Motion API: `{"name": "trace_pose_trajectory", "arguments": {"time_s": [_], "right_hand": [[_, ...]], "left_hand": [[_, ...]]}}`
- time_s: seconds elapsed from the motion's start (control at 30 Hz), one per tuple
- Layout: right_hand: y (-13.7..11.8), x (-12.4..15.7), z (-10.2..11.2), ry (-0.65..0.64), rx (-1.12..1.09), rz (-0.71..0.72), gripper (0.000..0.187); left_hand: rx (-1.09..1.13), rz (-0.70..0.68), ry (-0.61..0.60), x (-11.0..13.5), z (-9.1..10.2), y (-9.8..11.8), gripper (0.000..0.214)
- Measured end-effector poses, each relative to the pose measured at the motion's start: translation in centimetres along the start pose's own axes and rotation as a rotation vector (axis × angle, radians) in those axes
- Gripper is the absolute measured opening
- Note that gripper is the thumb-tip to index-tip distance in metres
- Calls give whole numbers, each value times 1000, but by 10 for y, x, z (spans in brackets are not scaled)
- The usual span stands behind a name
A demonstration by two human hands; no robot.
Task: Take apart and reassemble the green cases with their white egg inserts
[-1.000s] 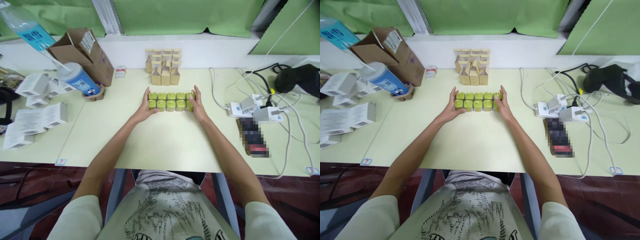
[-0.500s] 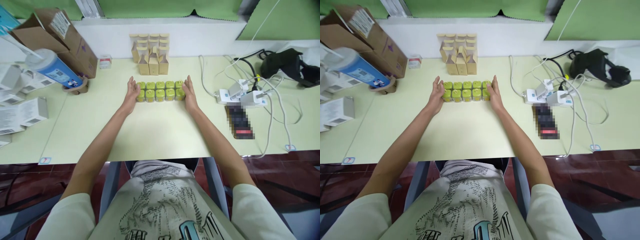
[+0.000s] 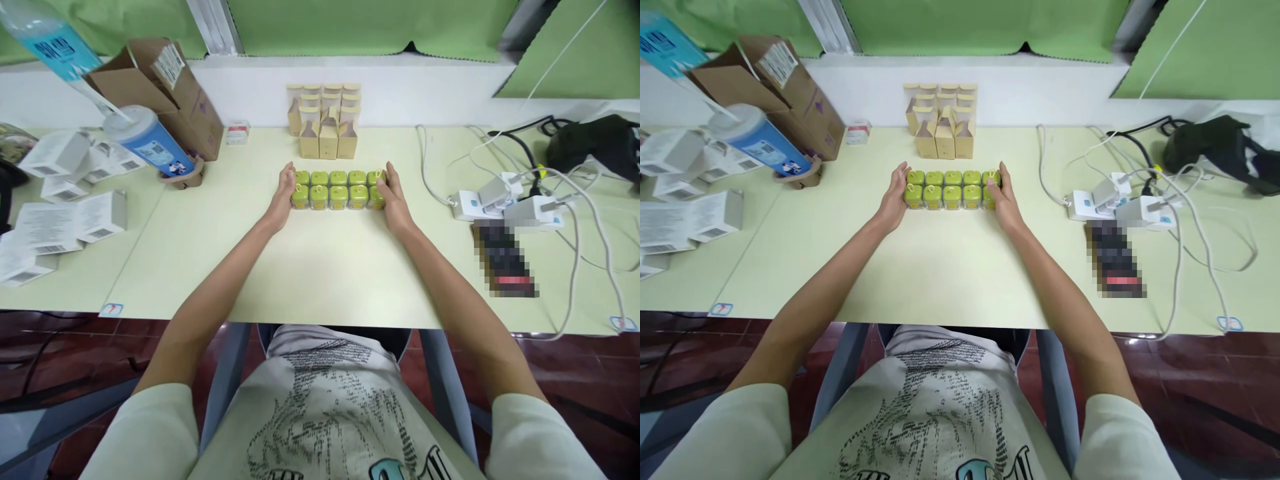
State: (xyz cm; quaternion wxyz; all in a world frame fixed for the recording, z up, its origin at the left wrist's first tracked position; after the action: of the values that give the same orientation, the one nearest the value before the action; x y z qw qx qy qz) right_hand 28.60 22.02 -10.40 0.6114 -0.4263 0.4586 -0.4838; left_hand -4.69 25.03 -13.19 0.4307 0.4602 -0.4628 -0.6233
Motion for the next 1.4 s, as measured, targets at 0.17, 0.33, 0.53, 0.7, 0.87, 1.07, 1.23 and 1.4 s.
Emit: {"name": "trace_pose_trajectory", "arguments": {"time_s": [0.17,0.33,0.53,0.7,0.87,1.07,1.23,1.4], "right_hand": [[-4,2,-1,-18,37,40,129],[-9,9,2,53,-18,48,120],[-76,29,38,375,202,279,63],[-141,-6,-26,-9,6,134,26],[-147,-44,-121,-258,-254,-191,20],[-124,-59,-165,-366,-253,-338,24],[-118,-60,-173,-371,-237,-450,26],[-124,-56,-178,-326,-282,-438,27]], "left_hand": [[-33,-17,48,2,3,-2,112],[-30,-22,-16,3,5,1,103],[-242,-205,-89,5,28,25,166],[-302,-146,-218,4,29,32,181],[-282,-150,-300,-1,20,39,173],[-276,-179,-288,-1,19,36,162],[-262,-207,-265,0,18,38,164],[-243,-193,-239,1,16,35,161]]}}
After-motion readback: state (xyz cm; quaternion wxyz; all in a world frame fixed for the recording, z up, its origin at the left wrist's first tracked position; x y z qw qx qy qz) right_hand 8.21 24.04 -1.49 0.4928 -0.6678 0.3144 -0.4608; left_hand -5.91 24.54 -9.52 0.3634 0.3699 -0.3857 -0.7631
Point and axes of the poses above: each hand's wrist, its own x-axis away from the middle knuckle, its own z-axis out of the back of the hand, y = z × x, the point moved 8 cm from there along -x, towards the middle knuckle, and after that the axes turned 1 degree about -x, right-handed, at the moved point
